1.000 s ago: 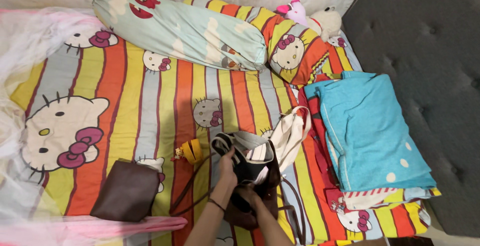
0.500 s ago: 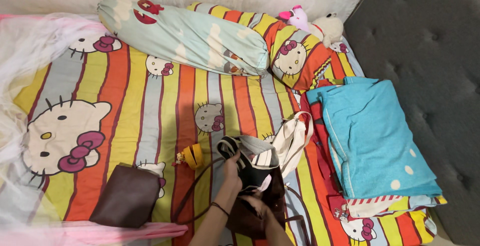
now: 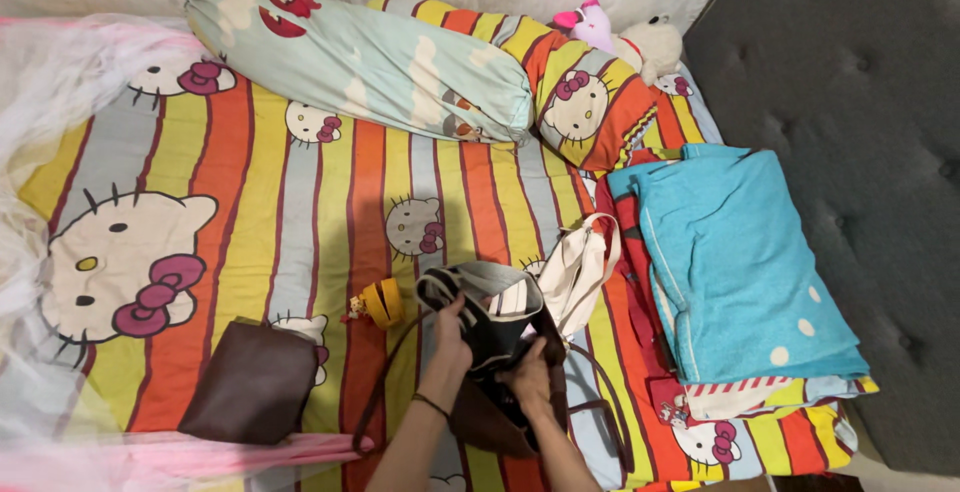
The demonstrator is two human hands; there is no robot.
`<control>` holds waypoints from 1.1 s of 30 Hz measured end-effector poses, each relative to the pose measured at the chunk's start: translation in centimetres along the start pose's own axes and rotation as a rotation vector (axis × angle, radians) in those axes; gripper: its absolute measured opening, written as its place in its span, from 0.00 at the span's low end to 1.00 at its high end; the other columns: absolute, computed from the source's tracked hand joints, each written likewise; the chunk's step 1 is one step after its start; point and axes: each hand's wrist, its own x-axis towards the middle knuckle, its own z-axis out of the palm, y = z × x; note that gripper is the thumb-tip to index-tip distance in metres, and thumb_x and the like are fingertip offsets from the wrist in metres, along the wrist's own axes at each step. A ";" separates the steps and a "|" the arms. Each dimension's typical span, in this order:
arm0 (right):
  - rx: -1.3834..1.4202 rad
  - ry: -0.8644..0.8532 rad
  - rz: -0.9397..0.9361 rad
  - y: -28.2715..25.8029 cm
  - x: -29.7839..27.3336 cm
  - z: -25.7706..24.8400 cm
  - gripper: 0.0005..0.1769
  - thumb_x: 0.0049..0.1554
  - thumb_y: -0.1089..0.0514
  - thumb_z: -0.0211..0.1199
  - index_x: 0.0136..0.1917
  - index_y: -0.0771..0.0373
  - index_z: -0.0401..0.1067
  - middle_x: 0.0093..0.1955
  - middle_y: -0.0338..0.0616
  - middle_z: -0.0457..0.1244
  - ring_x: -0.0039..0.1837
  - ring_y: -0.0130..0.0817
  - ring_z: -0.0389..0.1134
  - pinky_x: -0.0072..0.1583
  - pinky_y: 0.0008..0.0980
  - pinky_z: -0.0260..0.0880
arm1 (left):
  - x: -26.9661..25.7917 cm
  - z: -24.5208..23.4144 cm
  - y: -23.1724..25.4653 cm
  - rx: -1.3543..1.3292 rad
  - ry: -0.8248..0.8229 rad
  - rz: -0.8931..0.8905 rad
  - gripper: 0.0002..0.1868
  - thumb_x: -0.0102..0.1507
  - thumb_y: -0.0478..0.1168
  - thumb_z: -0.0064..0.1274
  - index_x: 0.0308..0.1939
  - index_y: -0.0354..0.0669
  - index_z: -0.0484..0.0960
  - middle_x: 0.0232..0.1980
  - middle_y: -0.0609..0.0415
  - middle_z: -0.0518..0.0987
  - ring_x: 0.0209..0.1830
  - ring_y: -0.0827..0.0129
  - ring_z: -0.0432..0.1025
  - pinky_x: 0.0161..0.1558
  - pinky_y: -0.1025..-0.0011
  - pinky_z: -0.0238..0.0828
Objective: The person packs a small black pouch with a hairbrush and a card, then places it into a larger bag on the bed. They then pack several books and notebooks into a striped tote bag at a vanity table, and finally place small items into a brown handbag on a chair.
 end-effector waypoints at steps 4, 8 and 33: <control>0.022 0.252 -0.333 -0.1 -1.8 -2.7 0.65 0.43 0.59 0.77 0.78 0.68 0.34 0.67 0.68 0.58 0.52 0.64 0.70 0.53 0.49 0.74 | -0.1 -2.0 -1.6 -0.089 0.050 0.054 0.15 0.67 0.41 0.51 0.54 0.38 0.78 0.51 0.46 0.81 0.47 0.53 0.79 0.51 0.55 0.77; -0.017 0.326 -0.371 -0.6 -4.1 -3.1 0.51 0.50 0.61 0.72 0.79 0.52 0.45 0.74 0.60 0.53 0.53 0.63 0.72 0.54 0.57 0.71 | -0.5 -2.6 -2.8 0.052 0.076 0.094 0.19 0.66 0.43 0.52 0.57 0.34 0.80 0.52 0.45 0.83 0.47 0.57 0.79 0.50 0.60 0.76; 0.201 0.138 -0.612 -5.1 -6.1 -8.4 0.35 0.50 0.74 0.55 0.71 0.67 0.60 0.75 0.58 0.53 0.74 0.57 0.58 0.75 0.45 0.56 | -11.9 -2.5 0.1 1.514 0.014 1.170 0.22 0.67 0.40 0.51 0.64 0.34 0.71 0.66 0.29 0.72 0.68 0.37 0.64 0.66 0.49 0.62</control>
